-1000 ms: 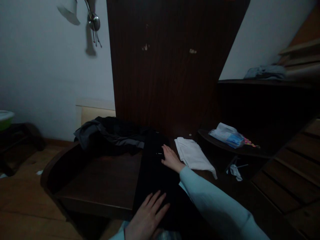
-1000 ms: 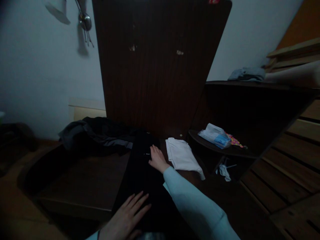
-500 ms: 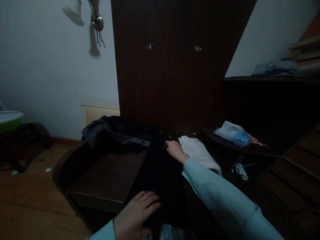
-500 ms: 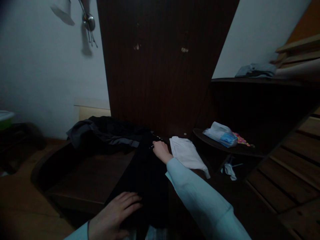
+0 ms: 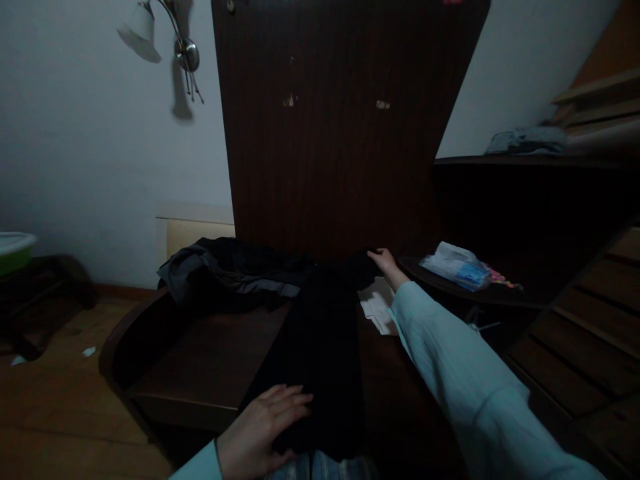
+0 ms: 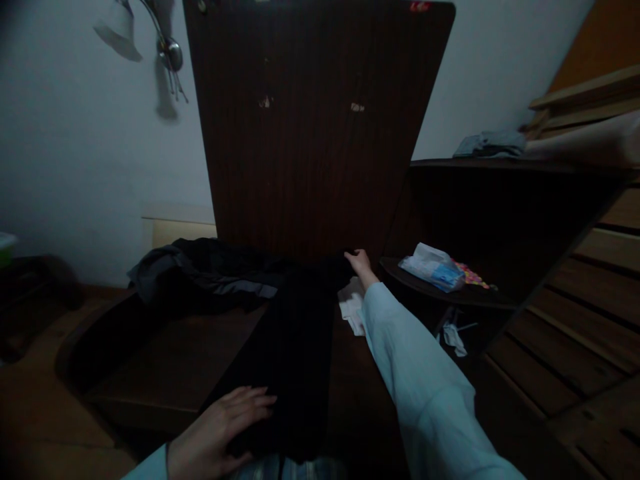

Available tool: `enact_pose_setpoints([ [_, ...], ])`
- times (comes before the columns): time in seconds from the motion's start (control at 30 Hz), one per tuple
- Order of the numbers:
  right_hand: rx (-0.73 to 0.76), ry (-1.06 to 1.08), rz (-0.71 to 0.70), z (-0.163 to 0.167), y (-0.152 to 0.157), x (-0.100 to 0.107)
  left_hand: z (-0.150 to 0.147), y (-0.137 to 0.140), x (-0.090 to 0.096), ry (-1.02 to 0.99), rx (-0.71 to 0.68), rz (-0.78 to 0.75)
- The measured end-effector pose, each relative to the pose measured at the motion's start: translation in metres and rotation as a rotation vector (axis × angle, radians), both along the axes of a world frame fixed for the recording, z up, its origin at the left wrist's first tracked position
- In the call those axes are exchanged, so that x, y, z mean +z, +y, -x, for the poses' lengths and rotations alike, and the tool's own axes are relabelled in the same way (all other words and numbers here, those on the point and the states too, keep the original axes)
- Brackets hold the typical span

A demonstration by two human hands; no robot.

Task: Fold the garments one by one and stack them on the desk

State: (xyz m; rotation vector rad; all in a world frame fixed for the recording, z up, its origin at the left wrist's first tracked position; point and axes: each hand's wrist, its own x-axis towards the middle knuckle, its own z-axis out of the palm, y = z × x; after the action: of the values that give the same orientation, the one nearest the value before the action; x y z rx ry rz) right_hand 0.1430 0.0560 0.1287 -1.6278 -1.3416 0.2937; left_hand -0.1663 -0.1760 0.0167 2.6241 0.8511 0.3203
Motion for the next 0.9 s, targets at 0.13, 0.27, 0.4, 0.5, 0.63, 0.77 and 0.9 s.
enact_pose_setpoints([
  [0.13, -0.087, -0.23, 0.001, 0.006, -0.006, -0.004, -0.007, 0.0, -0.011, 0.108, 0.0, -0.085],
  [0.27, 0.269, -0.488, -0.038, 0.035, -0.056, -0.038, -0.01, 0.0, -0.02, 0.197, -0.027, -0.333],
  [0.4, 0.618, -0.566, -0.032, 0.05, -0.154, -0.078, 0.008, -0.003, -0.023, 0.223, 0.054, -0.561],
  [0.5, 0.828, -0.669, 0.071, 0.043, -0.223, -0.099, 0.034, -0.006, -0.026, 0.224, 0.154, -0.599],
  [0.63, 0.923, -0.866, 0.066, 0.027, -0.262, -0.128, 0.062, -0.007, -0.033, 0.171, 0.23, -0.541],
  [0.77, 0.749, -1.003, -0.108, 0.024, -0.258, -0.155, 0.069, -0.005, -0.039, 0.102, 0.229, -0.493],
  [0.9, 0.599, -0.986, -0.176, 0.035, -0.257, -0.162, 0.069, -0.004, -0.038, 0.085, 0.218, -0.437],
])
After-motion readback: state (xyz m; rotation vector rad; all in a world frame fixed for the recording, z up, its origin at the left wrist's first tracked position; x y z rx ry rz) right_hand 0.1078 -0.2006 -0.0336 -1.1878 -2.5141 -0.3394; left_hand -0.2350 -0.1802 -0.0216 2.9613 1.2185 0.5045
